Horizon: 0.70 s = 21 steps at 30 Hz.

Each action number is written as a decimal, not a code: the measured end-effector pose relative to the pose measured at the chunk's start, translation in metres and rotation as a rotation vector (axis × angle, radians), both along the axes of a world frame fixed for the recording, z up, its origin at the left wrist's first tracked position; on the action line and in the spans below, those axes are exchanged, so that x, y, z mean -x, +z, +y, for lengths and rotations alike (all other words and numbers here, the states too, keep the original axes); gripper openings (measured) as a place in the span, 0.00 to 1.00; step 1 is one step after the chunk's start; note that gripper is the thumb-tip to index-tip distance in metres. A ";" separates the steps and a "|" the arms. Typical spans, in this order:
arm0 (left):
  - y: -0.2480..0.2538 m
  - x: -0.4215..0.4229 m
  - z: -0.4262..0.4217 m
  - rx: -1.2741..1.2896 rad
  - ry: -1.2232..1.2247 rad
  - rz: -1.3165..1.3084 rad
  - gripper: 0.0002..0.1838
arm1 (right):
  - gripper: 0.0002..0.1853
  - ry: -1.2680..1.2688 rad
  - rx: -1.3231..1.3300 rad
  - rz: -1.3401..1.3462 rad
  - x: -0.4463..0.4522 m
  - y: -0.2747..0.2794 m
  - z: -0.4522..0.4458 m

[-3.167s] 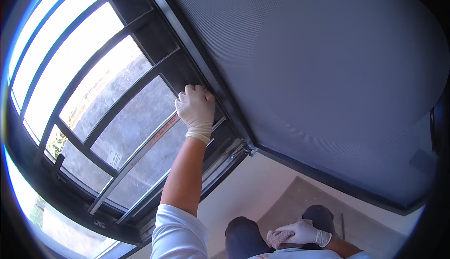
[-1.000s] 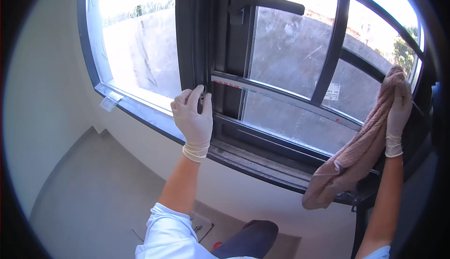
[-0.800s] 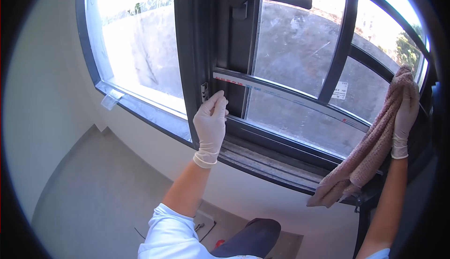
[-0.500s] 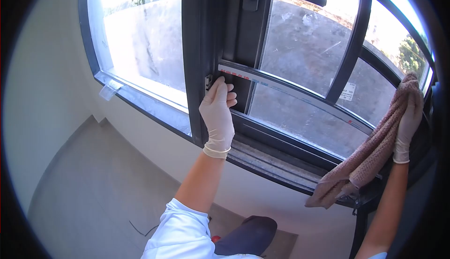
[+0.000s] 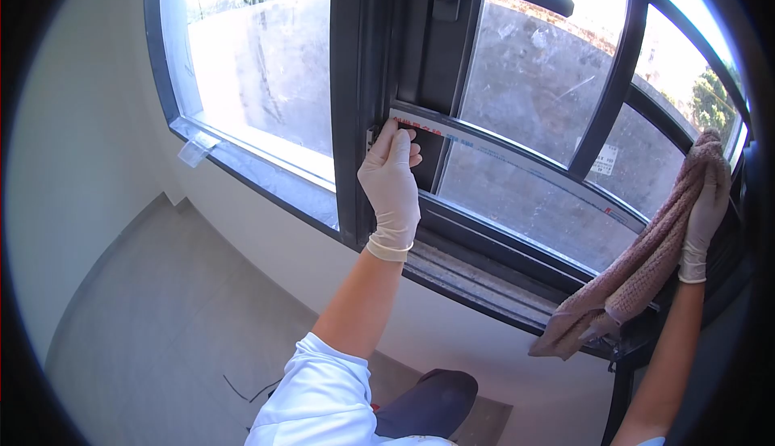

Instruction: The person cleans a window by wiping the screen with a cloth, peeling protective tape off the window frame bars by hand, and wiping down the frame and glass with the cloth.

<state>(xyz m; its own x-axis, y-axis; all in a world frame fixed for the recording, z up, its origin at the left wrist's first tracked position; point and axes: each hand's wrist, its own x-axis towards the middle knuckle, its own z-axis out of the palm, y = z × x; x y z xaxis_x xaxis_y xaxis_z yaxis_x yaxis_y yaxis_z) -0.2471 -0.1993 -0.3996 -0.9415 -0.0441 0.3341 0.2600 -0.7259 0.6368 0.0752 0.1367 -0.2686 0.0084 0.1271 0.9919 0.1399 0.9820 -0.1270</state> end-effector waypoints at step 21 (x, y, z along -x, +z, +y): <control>0.038 -0.003 0.017 -0.456 -0.120 -0.517 0.04 | 0.16 -0.064 -0.037 -0.015 -0.003 0.007 0.009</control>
<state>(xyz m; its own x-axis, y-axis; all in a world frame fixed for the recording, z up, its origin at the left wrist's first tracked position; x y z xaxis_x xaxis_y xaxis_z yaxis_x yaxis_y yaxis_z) -0.2442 -0.1827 -0.3615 -0.9818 0.0413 -0.1856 -0.0934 -0.9549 0.2817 0.0780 0.1456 -0.2618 0.0003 0.0904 0.9959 0.2042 0.9749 -0.0885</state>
